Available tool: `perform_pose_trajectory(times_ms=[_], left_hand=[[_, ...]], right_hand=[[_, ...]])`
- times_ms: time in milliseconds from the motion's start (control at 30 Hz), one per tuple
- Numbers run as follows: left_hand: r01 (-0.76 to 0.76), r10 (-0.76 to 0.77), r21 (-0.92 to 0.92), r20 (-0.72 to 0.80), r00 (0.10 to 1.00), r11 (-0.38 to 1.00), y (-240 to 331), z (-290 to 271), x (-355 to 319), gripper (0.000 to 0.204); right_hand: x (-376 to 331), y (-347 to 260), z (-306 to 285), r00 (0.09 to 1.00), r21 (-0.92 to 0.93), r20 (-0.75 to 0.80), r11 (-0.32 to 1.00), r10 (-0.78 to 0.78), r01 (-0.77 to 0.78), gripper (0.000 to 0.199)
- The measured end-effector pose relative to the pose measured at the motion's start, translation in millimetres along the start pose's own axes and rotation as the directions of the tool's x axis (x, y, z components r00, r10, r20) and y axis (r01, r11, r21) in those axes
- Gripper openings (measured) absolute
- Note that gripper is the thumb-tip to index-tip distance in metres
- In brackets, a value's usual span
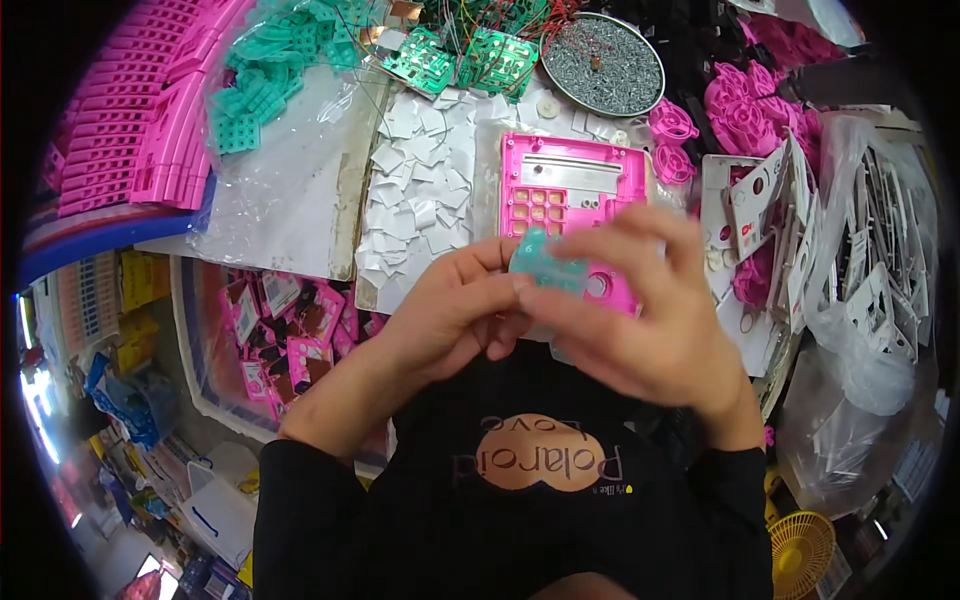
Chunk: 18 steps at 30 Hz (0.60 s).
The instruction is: Assemble internal electronic components and outer casing of a toy calculator using an electric screwdriver.
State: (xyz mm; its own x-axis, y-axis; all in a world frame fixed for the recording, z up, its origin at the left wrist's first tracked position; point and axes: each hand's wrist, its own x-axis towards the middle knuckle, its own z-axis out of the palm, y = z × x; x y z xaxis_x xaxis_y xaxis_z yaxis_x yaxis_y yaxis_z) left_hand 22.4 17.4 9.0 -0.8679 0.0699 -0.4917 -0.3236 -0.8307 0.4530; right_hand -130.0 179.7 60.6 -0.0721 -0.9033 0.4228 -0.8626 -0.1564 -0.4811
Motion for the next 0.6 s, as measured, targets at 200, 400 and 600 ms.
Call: perform_pose_trajectory(times_ms=[200,400,600], left_hand=[[0.146,-0.148,0.109,0.004,0.989,0.983,-7.4,-6.3,-26.5,0.035],[-0.022,0.071,0.529,-0.073,0.995,0.848,33.3,-23.3,-34.2,0.019],[-0.159,0.255,0.515,-0.121,0.959,0.842,39.7,-39.3,-31.7,0.017]], right_hand=[[-21.8,1.0,8.5,0.991,0.136,0.097,0.986,0.089,-0.102,0.025],[-4.6,44.8,33.0,0.785,0.401,0.258,0.677,0.564,-0.617,0.022],[10.9,62.0,43.0,0.832,0.205,0.168,0.806,0.529,-0.555,0.017]])
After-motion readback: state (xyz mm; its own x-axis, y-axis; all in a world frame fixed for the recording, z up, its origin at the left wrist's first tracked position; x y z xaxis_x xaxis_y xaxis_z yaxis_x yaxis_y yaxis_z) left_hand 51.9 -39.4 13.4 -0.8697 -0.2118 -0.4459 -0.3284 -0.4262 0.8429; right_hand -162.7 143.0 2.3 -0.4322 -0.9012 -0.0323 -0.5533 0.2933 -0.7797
